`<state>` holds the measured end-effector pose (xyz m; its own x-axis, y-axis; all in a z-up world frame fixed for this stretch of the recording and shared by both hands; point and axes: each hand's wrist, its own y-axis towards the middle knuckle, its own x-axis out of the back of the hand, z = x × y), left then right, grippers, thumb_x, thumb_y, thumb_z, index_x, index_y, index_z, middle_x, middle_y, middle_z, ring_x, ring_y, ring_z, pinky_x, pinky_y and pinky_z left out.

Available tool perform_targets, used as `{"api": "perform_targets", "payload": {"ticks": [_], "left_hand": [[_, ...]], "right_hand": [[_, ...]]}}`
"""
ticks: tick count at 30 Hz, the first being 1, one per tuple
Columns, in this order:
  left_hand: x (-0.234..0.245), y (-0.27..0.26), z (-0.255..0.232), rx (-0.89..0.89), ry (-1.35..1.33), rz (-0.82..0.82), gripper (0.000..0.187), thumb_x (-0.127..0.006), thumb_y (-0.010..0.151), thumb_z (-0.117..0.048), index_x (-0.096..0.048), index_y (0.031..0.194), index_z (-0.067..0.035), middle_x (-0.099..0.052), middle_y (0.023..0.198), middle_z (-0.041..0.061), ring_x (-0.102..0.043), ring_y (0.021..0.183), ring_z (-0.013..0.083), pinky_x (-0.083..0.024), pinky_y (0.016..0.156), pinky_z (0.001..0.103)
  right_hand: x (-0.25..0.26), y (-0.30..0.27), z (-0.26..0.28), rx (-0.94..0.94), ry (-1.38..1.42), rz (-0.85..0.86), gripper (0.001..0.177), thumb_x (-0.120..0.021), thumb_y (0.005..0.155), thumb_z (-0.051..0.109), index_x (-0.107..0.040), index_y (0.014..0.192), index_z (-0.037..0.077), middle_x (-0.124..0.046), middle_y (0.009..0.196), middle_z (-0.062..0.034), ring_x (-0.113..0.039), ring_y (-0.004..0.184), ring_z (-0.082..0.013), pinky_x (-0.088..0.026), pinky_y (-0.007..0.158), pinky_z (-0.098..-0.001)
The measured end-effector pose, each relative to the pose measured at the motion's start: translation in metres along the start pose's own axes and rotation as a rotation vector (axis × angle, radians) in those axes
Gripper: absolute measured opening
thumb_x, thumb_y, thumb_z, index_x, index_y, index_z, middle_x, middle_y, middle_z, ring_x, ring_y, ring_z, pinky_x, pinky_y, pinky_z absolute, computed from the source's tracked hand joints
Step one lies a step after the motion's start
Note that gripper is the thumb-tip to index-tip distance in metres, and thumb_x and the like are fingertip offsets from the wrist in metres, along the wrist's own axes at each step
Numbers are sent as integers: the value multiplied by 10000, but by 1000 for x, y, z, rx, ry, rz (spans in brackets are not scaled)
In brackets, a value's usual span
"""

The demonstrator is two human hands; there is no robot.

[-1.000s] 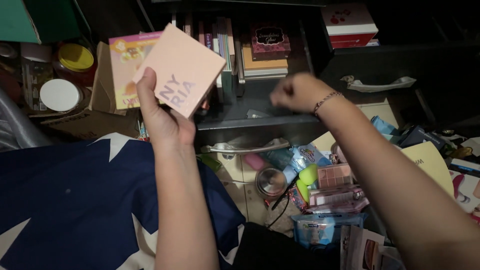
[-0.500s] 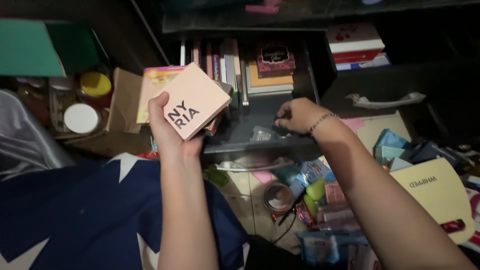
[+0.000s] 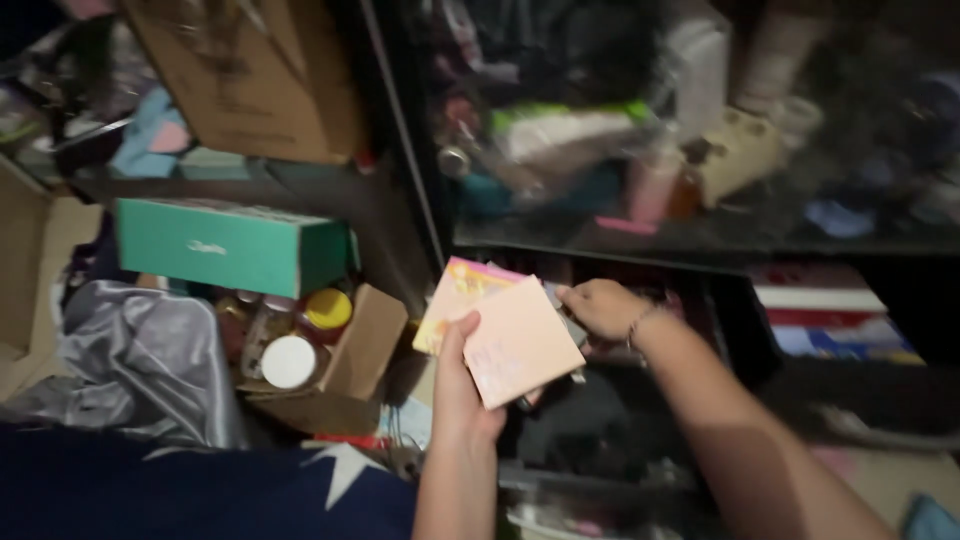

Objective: The person removes several makeup palettes and boxes from a drawer, sorts them by stacking in the hand, and places them back into the drawer in an organized manner.

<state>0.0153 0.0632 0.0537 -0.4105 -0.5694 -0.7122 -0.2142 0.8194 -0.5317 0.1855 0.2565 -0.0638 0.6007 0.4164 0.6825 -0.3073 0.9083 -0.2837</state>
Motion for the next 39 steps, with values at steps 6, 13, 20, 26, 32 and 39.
{"api": "perform_targets", "payload": {"ticks": [6, 13, 20, 26, 32, 39], "left_hand": [[28, 21, -10, 56, -25, 3, 482, -657, 833, -347, -722, 1213, -57, -774, 1033, 197, -676, 747, 362, -393, 346, 429], [35, 30, -2, -105, -14, 13, 453, -688, 786, -196, -685, 1209, -36, -718, 874, 237, -654, 614, 380, -406, 245, 451], [34, 28, -1, 77, 118, 54, 548, -671, 760, -187, -680, 1284, -26, -751, 1051, 210, -691, 874, 338, -523, 727, 420], [42, 25, 6, 249, 356, 259, 564, -688, 764, -182, -671, 1316, -67, -748, 1020, 155, -707, 852, 269, -543, 710, 365], [39, 23, 8, 221, 431, 249, 641, -721, 713, -107, -605, 1341, -155, -721, 1090, 147, -694, 905, 295, -543, 694, 416], [38, 18, 3, 186, 458, 122, 607, -738, 699, -92, -670, 1301, -117, -739, 950, 174, -695, 700, 301, -537, 516, 383]], "right_hand": [[-8, -68, 76, 83, 215, -140, 744, -324, 1023, 553, -821, 751, 71, -659, 587, -69, -623, 611, -180, -474, 719, -288], [-30, -66, 85, 160, 804, 7, 502, -521, 995, 410, -771, 1047, -23, -806, 911, -181, -706, 731, -241, -519, 616, -335], [6, -96, 93, 216, 837, 60, 354, -663, 849, 94, -776, 1160, -29, -756, 891, -191, -640, 711, -228, -478, 617, -310], [31, -115, 99, 115, 701, 195, 432, -725, 840, 51, -773, 1264, -10, -783, 989, -168, -694, 819, -227, -537, 694, -317], [24, -94, 79, 98, 710, 48, 168, -797, 894, 154, -701, 816, 40, -719, 746, -105, -637, 601, -188, -484, 513, -304], [49, -99, 91, -48, 1046, -278, 390, -640, 892, 293, -668, 1159, 10, -757, 1053, -187, -720, 853, -276, -581, 682, -417]]}}
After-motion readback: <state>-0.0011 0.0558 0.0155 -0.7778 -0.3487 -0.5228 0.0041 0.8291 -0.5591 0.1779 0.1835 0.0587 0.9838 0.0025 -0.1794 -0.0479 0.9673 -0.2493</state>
